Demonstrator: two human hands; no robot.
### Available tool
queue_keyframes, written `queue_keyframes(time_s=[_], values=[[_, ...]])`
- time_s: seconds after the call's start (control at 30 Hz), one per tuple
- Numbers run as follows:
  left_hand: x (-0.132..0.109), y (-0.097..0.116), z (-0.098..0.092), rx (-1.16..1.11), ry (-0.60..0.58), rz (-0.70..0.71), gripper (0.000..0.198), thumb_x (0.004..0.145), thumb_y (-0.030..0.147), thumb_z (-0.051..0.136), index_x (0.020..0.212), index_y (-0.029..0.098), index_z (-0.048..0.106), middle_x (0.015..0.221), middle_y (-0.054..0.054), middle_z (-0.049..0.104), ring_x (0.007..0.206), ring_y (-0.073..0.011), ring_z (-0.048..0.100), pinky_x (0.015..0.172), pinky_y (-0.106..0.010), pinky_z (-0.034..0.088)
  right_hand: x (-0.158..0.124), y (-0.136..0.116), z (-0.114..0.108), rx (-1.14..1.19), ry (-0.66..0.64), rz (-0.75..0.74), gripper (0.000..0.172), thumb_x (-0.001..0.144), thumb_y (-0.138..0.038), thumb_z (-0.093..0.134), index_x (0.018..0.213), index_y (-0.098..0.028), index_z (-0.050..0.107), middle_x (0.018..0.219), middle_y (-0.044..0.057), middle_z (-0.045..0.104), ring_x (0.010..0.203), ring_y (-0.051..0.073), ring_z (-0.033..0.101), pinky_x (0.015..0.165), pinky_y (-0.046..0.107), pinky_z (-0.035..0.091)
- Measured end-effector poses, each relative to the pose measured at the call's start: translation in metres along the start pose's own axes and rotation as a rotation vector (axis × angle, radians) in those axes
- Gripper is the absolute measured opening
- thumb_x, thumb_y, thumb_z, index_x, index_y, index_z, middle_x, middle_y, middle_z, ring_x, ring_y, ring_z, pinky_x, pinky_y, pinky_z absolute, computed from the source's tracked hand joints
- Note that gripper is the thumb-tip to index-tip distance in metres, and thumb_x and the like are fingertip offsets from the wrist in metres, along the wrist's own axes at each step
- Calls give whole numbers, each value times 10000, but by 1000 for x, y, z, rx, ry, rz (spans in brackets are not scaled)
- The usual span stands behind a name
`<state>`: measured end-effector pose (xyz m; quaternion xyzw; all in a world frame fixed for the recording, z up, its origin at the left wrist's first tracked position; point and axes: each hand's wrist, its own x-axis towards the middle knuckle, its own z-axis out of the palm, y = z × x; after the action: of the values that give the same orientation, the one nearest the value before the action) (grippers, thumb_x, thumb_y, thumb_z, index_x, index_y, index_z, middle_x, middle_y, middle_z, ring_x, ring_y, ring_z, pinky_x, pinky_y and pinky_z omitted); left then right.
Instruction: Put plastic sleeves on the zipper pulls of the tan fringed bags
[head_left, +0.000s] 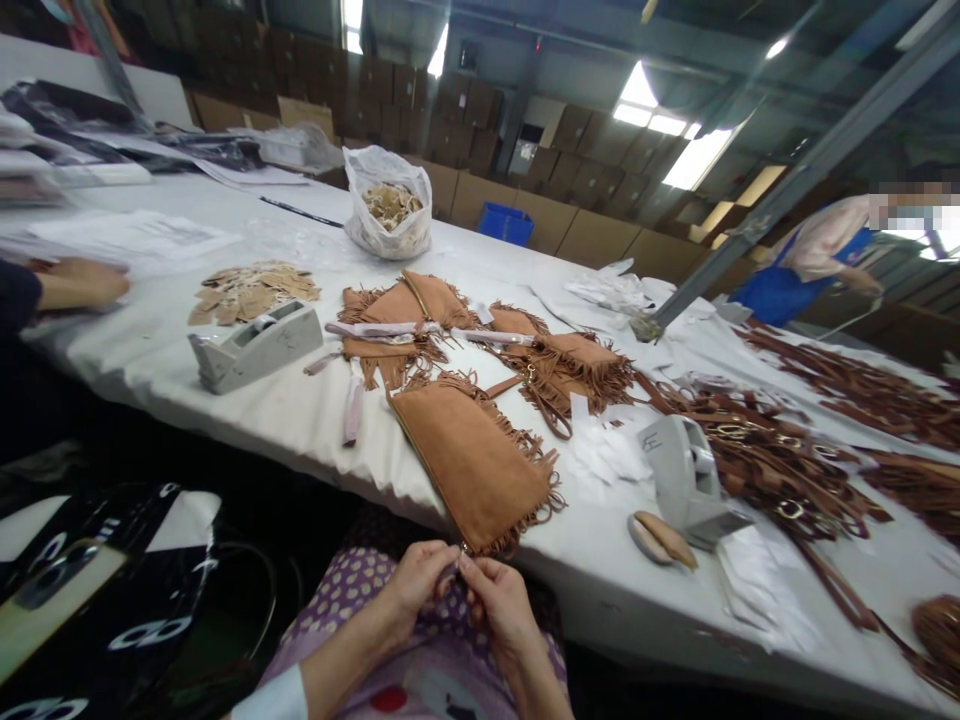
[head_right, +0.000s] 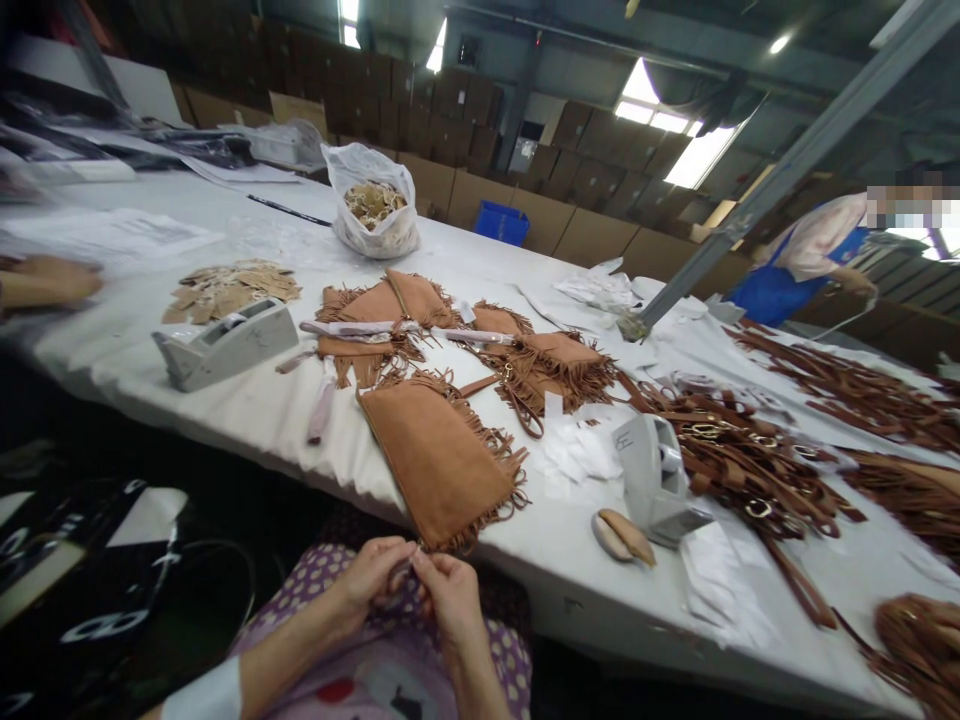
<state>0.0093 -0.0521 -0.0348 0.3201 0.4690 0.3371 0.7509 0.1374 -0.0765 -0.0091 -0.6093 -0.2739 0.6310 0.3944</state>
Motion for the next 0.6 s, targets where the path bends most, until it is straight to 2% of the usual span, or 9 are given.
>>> queue_keyframes(time_s=[0.07,0.17,0.3,0.4,0.47,0.6], values=[[-2,0,1,-165,-70,-89,362,725,492,625,604,184,478,441,72,404,355,-56,243,395,-221,105,1,0,0,41,-33,3,463,567,-535,790,546,-147,541,416,-54,476,338,33,328,349,183,183],[-10,2,1,-285,-165,-116,325,748,462,644,686,168,517,479,75,416,366,-38,219,397,-198,152,3,4,-1,76,-62,-3,450,583,-530,787,580,-135,571,421,-55,478,341,23,302,352,179,178],[-17,4,-2,-531,-273,-183,237,754,322,700,744,145,542,519,71,434,372,-11,206,392,-165,155,8,16,0,96,-27,-75,465,591,-557,772,604,-136,574,400,-69,452,337,18,263,351,174,176],[-18,5,-2,-629,-269,-258,191,733,241,701,721,126,549,495,75,409,369,-7,206,388,-156,158,11,23,2,85,-10,-135,488,600,-597,744,605,-141,571,417,-56,479,349,25,288,358,173,200],[-17,5,-2,-600,-222,-252,211,722,261,706,704,127,544,492,75,411,370,-8,203,388,-157,162,11,25,0,18,10,-152,506,609,-630,714,600,-140,586,428,-40,501,358,42,331,366,184,228],[-13,3,-3,-280,-65,-46,368,701,455,711,654,161,496,493,78,429,369,-22,198,382,-183,132,0,22,-12,-98,196,-182,538,626,-673,657,646,-135,644,457,-11,551,366,84,394,369,218,254]])
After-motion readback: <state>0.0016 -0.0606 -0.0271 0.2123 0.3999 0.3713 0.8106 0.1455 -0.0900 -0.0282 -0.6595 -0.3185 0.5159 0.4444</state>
